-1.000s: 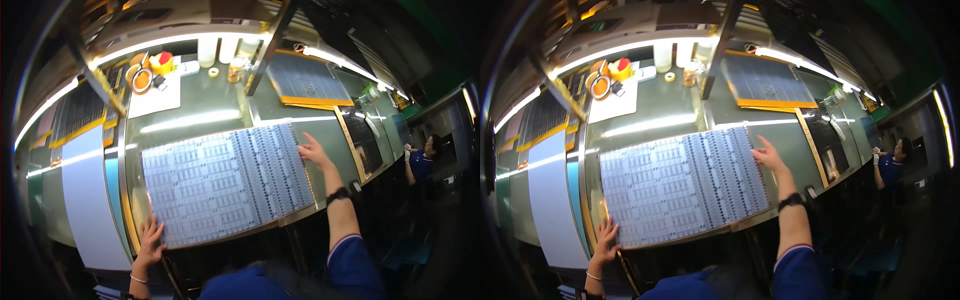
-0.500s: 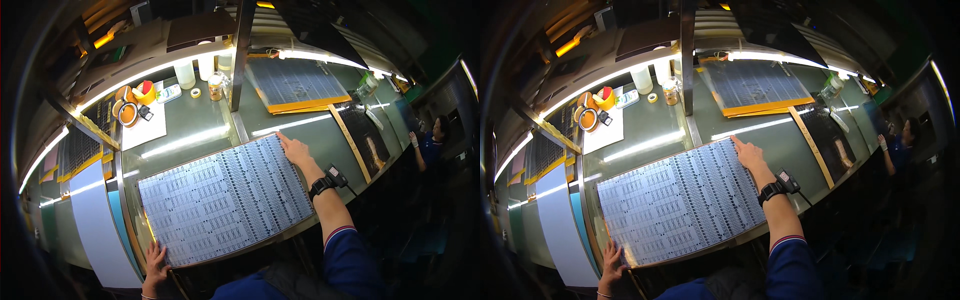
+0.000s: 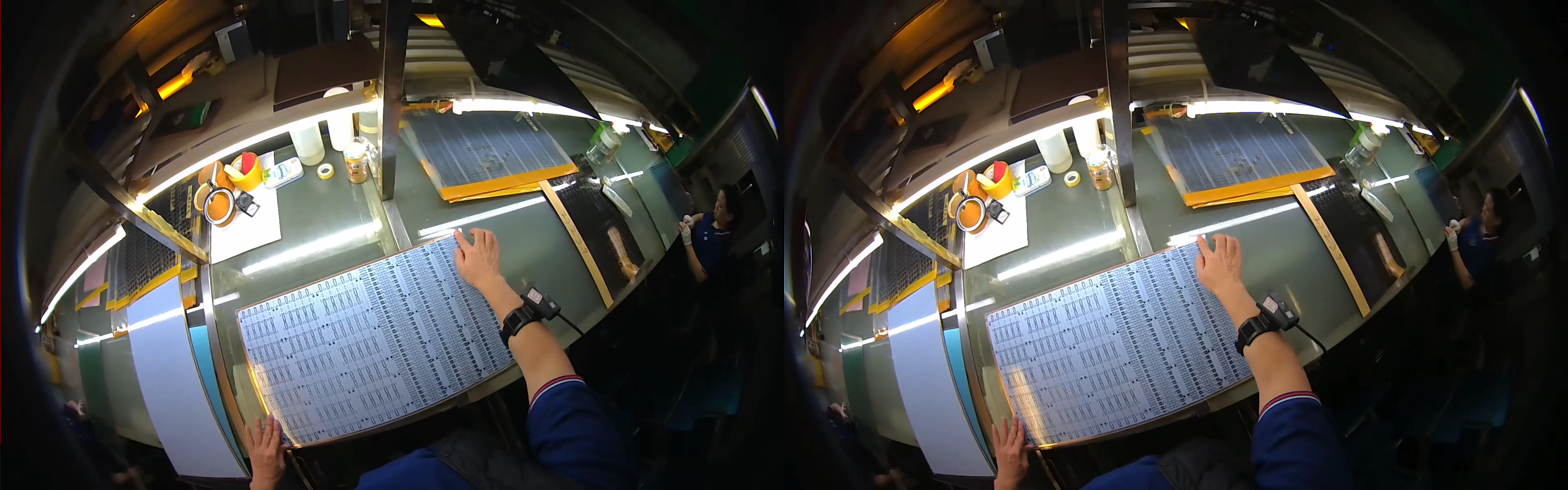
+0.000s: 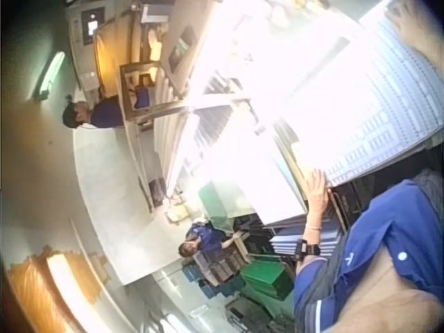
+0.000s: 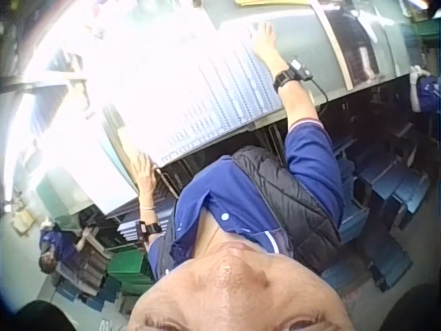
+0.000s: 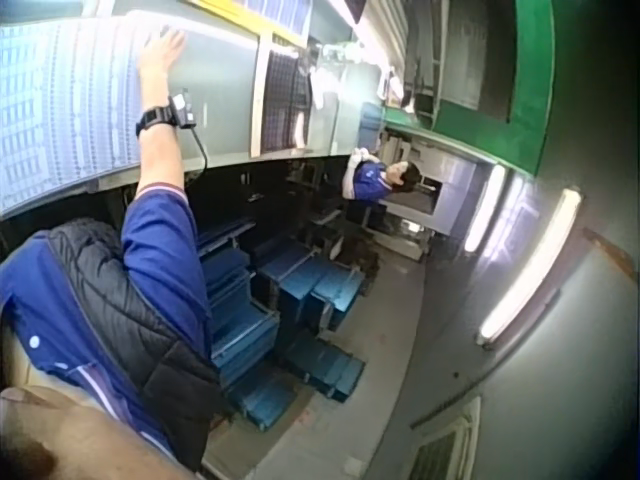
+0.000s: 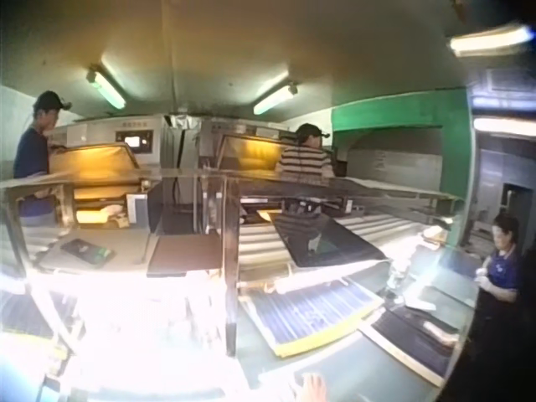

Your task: Inspecting electronic panels and applying tape at a fabrication workstation.

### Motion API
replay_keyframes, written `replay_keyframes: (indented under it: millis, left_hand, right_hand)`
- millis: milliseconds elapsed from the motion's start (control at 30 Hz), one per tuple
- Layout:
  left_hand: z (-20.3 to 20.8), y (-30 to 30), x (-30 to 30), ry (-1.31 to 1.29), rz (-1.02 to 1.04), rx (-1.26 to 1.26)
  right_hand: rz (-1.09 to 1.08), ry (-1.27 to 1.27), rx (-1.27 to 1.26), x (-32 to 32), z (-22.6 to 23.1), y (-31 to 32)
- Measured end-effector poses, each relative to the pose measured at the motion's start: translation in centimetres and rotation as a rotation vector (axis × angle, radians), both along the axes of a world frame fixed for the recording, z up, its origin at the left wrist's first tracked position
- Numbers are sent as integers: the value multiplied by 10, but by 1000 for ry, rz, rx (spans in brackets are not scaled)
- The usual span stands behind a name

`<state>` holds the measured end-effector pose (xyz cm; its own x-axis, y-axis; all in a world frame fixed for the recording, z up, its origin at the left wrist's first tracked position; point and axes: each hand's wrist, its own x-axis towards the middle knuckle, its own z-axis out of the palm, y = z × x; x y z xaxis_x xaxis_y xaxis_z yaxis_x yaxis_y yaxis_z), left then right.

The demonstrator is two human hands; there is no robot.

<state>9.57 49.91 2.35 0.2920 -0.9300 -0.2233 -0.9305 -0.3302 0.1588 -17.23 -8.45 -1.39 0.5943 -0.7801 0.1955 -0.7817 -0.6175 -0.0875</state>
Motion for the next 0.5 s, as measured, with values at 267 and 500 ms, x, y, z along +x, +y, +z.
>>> replay_keyframes:
  millis: [267,500]
  left_hand:
    - [-9,-175,18,-49,129,-256]
    - [-61,-228,93,-180,471,-450]
  right_hand:
    - [-70,-206,-25,2,-18,15]
    - [65,-250,234,-59,-10,29]
